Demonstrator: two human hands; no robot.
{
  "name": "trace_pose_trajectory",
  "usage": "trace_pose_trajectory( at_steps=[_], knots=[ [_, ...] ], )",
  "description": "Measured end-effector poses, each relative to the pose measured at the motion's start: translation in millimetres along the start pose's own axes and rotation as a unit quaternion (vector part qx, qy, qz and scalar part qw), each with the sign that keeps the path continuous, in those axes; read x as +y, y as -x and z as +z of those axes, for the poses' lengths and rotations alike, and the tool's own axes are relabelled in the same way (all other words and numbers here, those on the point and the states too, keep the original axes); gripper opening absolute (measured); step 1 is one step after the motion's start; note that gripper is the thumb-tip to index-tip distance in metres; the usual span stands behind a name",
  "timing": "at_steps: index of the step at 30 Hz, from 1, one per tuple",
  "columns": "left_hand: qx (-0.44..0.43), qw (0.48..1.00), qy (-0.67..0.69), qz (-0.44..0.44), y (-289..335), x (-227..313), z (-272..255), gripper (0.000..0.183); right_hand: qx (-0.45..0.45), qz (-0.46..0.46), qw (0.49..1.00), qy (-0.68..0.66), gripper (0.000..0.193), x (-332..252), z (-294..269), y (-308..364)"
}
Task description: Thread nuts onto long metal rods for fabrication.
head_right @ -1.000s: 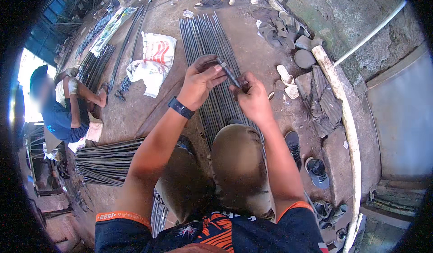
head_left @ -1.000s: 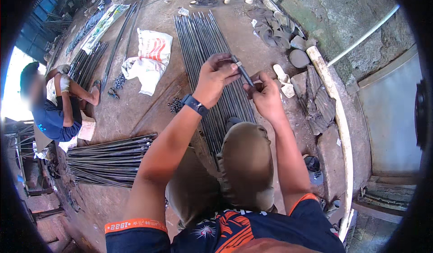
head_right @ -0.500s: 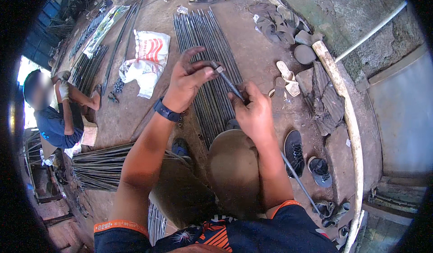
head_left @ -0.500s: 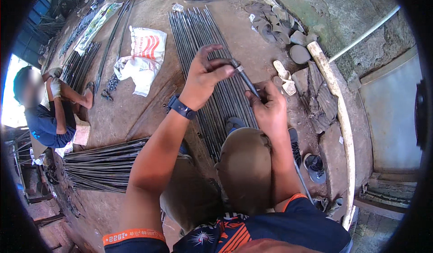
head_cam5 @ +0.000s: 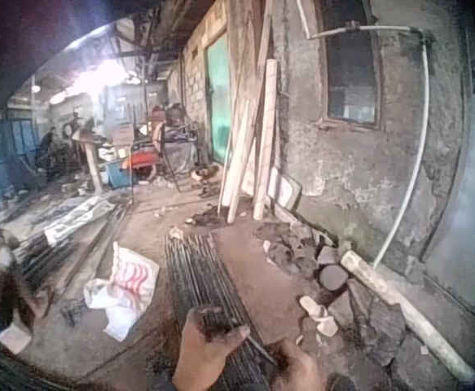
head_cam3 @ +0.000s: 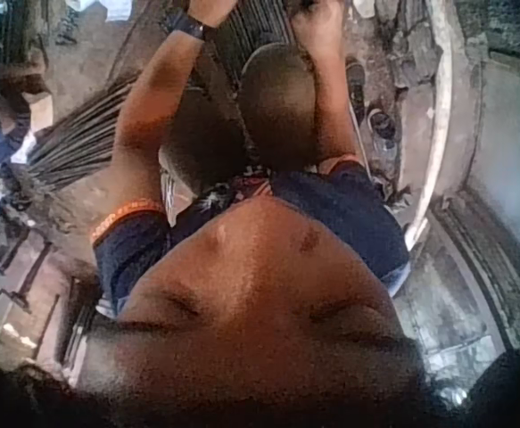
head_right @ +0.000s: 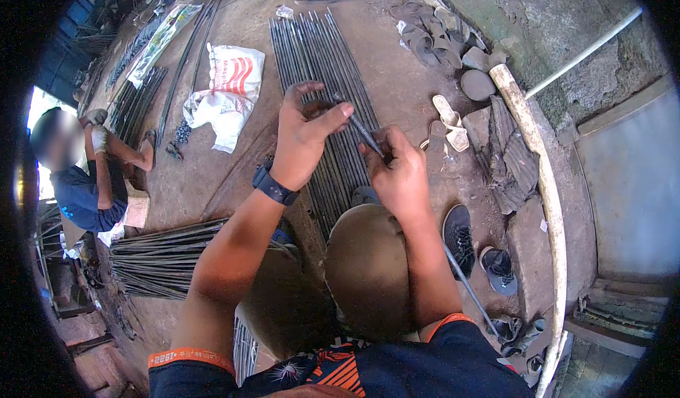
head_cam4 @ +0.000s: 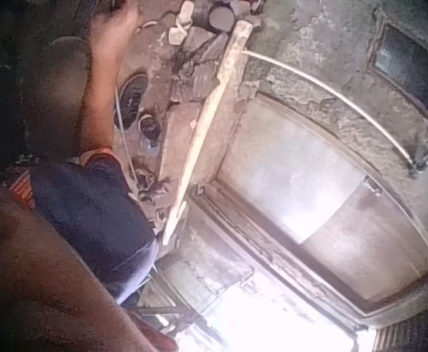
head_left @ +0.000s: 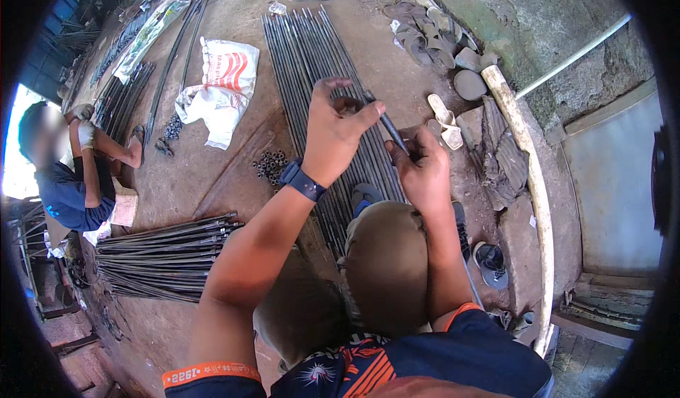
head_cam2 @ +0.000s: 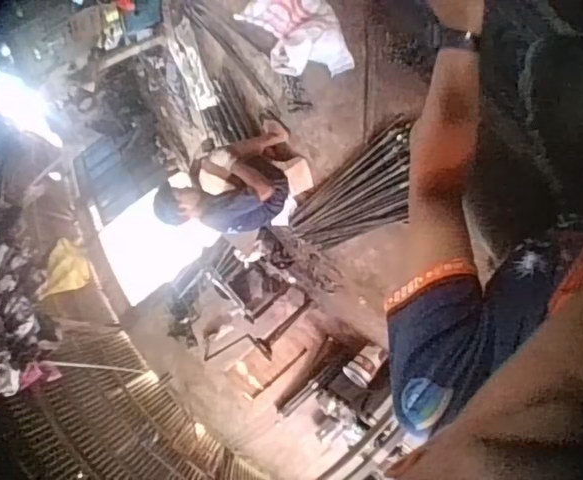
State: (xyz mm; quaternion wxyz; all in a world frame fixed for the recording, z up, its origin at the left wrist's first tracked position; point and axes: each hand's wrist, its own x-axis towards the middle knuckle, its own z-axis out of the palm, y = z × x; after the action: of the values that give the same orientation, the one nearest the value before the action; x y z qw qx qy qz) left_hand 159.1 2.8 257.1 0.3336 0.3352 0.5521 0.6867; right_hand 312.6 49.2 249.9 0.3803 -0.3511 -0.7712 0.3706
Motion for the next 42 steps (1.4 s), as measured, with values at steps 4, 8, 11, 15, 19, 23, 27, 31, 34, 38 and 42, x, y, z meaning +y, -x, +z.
trace_pose_trajectory(
  at_steps=[4,8,11,15,19,23,27,31,34,38,42],
  knots=[
    [-0.019,1.0,0.008,-0.016,-1,3,-2,0.058,-0.008,0.009,1.0,0.014,0.017,-2,-3,0],
    [-0.092,0.994,0.051,0.03,-7,1,-14,0.059,0.004,-0.003,1.0,0.026,0.017,-5,-5,-1],
    [-0.14,0.986,0.09,-0.011,-13,-1,-17,0.06,0.023,-0.023,0.999,-0.016,0.017,1,-3,-2],
    [-0.116,0.991,0.073,0.008,-11,-3,-7,0.067,-0.008,0.012,1.0,-0.012,0.016,-3,-4,3],
    [-0.137,0.99,0.033,-0.008,-21,0,-21,0.072,0.02,-0.039,0.999,-0.027,0.016,-7,-1,3],
    [-0.14,0.989,0.04,-0.026,-7,7,-11,0.068,-0.003,0.016,1.0,-0.027,0.016,-11,-6,5],
    [-0.056,0.997,0.045,-0.009,1,6,-2,0.067,0.003,0.0,1.0,-0.002,0.016,-9,-7,4],
    [-0.148,0.968,0.197,-0.043,-4,10,-12,0.069,0.011,-0.005,1.0,-0.003,0.016,-14,-7,4],
    [-0.145,0.963,0.223,-0.045,-4,7,-9,0.066,0.012,-0.015,1.0,-0.011,0.017,-8,-5,4],
    [-0.112,0.993,0.02,-0.031,-1,11,-9,0.066,0.013,-0.014,0.999,-0.038,0.017,-8,-4,6],
    [-0.128,0.973,0.187,-0.037,-1,10,-9,0.064,0.005,0.001,1.0,-0.03,0.017,-11,-5,6]
  ],
)
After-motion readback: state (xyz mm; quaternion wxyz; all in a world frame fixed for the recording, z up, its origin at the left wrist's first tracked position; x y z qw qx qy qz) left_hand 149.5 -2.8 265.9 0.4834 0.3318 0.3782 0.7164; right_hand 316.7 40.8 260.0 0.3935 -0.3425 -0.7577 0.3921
